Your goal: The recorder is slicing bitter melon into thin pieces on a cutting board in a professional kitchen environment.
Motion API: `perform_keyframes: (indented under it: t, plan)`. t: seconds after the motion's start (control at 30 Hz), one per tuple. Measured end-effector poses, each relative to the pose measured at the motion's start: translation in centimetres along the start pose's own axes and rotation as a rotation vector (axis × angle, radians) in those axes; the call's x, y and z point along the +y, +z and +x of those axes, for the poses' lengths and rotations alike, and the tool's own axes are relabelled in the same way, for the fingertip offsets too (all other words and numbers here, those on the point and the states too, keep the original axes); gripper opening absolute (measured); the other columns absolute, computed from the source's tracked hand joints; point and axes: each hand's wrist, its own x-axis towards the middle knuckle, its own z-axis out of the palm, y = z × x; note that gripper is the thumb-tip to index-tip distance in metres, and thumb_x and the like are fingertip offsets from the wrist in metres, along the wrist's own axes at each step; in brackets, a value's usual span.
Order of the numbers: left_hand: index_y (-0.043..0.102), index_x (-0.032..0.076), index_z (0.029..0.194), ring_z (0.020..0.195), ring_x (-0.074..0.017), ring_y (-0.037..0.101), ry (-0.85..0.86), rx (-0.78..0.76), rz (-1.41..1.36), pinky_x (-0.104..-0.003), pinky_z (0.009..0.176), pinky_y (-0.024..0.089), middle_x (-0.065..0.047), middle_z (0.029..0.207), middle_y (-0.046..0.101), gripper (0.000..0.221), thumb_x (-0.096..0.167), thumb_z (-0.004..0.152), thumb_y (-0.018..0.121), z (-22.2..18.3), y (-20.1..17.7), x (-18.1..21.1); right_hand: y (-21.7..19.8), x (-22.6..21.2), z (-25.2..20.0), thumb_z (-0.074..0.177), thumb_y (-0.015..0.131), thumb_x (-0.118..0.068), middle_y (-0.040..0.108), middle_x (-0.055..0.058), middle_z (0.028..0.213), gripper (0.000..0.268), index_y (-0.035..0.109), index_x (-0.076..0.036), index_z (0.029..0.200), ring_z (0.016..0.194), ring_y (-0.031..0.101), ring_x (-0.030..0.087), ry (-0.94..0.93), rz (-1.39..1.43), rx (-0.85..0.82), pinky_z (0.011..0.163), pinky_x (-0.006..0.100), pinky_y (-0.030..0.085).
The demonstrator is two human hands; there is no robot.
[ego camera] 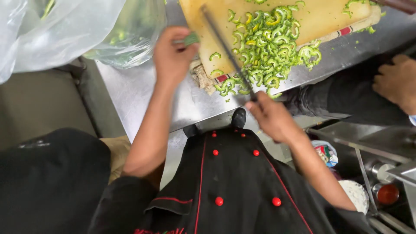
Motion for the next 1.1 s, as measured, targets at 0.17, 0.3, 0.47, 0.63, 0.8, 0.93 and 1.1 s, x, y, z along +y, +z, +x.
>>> perform_keyframes:
  t: [0.17,0.3,0.47,0.63,0.8,0.93,1.1]
  plan:
    - [0.062,0.002,0.114,0.09,-0.0119,0.071,-0.067,0.09,-0.115,-0.024,0.078,0.059,-0.007,0.108,0.071,0.032,-0.006,0.09,0.081,-3.1,-1.5,2.3,1.4,-0.5,-0.8,0.101,0.057,-0.039,0.068,0.021,0.083,0.037,0.053,-0.003,0.108,0.081,0.069,0.041,-0.064,0.116,-0.31,0.071,0.048,0.05]
    - [0.059,0.002,0.118,0.093,-0.0108,0.075,-0.09,-0.091,-0.277,-0.023,0.074,0.061,-0.006,0.107,0.074,0.031,-0.002,0.092,0.076,-2.4,3.9,1.1,-0.3,0.5,0.4,0.1,0.058,-0.04,0.064,0.022,0.076,0.035,0.058,-0.006,0.109,0.072,0.068,0.038,0.016,0.02,-0.316,0.068,0.047,0.051]
    - [0.064,-0.001,0.115,0.088,-0.0097,0.073,0.074,-0.031,-0.161,-0.025,0.078,0.064,-0.007,0.108,0.071,0.029,-0.003,0.09,0.078,-1.3,7.7,3.5,-4.5,0.6,2.1,0.099,0.057,-0.039,0.068,0.019,0.081,0.033,0.053,-0.009,0.114,0.067,0.069,0.04,0.28,0.053,-0.092,0.061,0.052,0.051]
    - [0.065,0.001,0.113,0.086,-0.0162,0.074,0.126,0.01,0.046,-0.027,0.077,0.063,-0.009,0.11,0.07,0.03,-0.001,0.088,0.08,-1.1,7.1,4.0,-4.6,4.4,2.6,0.104,0.061,-0.039,0.069,0.027,0.085,0.038,0.054,-0.002,0.108,0.085,0.068,0.048,-0.051,-0.074,0.13,0.07,0.053,0.051]
    - [0.067,0.002,0.115,0.089,-0.0337,0.07,0.291,0.056,0.48,-0.039,0.08,0.057,-0.014,0.109,0.068,0.041,0.004,0.078,0.083,-2.2,6.7,3.7,-3.2,1.7,1.5,0.102,0.059,-0.04,0.071,0.027,0.09,0.037,0.053,-0.004,0.111,0.091,0.068,0.05,-0.04,-0.063,0.073,0.075,0.057,0.052]
    - [0.066,0.001,0.117,0.097,-0.0391,0.069,0.32,0.057,0.554,-0.044,0.085,0.055,-0.017,0.112,0.069,0.043,0.009,0.078,0.084,-2.5,6.4,2.9,-1.1,1.6,1.8,0.1,0.059,-0.038,0.072,0.028,0.094,0.037,0.051,-0.004,0.113,0.093,0.067,0.051,-0.059,-0.126,0.005,0.078,0.06,0.051]
    - [0.069,0.005,0.11,0.09,-0.0315,0.073,0.106,0.043,0.451,-0.039,0.081,0.058,-0.014,0.102,0.074,0.028,0.007,0.085,0.081,-2.0,5.3,1.7,-0.7,1.7,2.1,0.1,0.059,-0.036,0.073,0.026,0.096,0.038,0.05,-0.001,0.109,0.093,0.068,0.05,-0.099,-0.081,0.001,0.078,0.059,0.052]
